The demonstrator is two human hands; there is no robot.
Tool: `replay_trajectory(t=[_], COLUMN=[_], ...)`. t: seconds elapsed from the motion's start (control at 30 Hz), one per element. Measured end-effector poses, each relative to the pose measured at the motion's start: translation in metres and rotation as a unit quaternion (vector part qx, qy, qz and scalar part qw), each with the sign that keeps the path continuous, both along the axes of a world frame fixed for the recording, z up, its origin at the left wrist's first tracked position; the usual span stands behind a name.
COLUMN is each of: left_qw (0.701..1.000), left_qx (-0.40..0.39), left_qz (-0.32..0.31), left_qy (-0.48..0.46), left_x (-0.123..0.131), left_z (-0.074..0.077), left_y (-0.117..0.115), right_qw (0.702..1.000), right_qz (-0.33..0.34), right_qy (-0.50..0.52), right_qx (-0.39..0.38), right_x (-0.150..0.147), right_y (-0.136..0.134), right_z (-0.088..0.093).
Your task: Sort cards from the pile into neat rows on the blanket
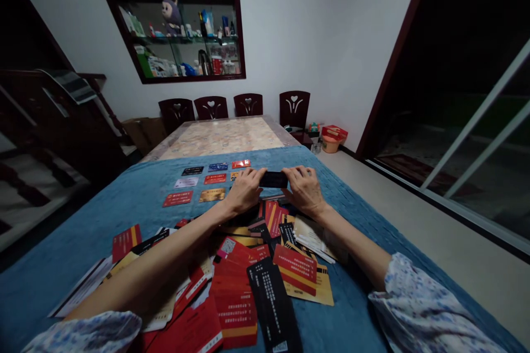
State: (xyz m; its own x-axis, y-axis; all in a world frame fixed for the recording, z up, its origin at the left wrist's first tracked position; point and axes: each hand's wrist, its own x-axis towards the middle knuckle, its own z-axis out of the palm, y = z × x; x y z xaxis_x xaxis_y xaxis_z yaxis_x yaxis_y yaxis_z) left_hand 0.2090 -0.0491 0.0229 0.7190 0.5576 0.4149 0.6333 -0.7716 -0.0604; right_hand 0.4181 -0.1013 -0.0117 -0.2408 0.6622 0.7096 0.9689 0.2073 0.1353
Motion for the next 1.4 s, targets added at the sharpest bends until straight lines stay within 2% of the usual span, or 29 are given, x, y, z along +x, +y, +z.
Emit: replay_trajectory(t=[0.3, 0.47, 0.77, 0.93, 1.17, 1.4], left_qw=[0.998, 0.995, 0.991, 0.987, 0.982, 0.972], left_qx=[0.053, 0.064, -0.013, -0.046, -0.087, -0.115], left_qz=[0.045, 0.073, 0.126, 0.144, 0.159, 0.193], left_qy=[-0.005, 0.001, 0.039, 0.047, 0.048, 0.067], left_x=[-0.03, -0.052, -0.089, -0.105, -0.117, -0.121], left_z=[-0.011, -0.006, 0.012, 0.011, 0.007, 0.007], left_y=[0.023, 0.033, 0.049, 0.066, 0.092, 0.122], right_qw=[0.997, 0.996, 0.985, 0.974, 0.96, 0.949], right_qz=[0.046, 0.051, 0.084, 0.115, 0.119, 0.092], right_qy=[-0.01, -0.016, -0.022, -0.025, -0.038, -0.051], right_qx=[-0.059, -0.072, -0.152, -0.196, -0.25, -0.298], right_x=[-0.03, -0.051, -0.084, -0.097, -0.112, -0.128], right_y=[0.023, 0.041, 0.086, 0.11, 0.141, 0.174], right_z=[0.015, 0.022, 0.029, 0.031, 0.034, 0.036])
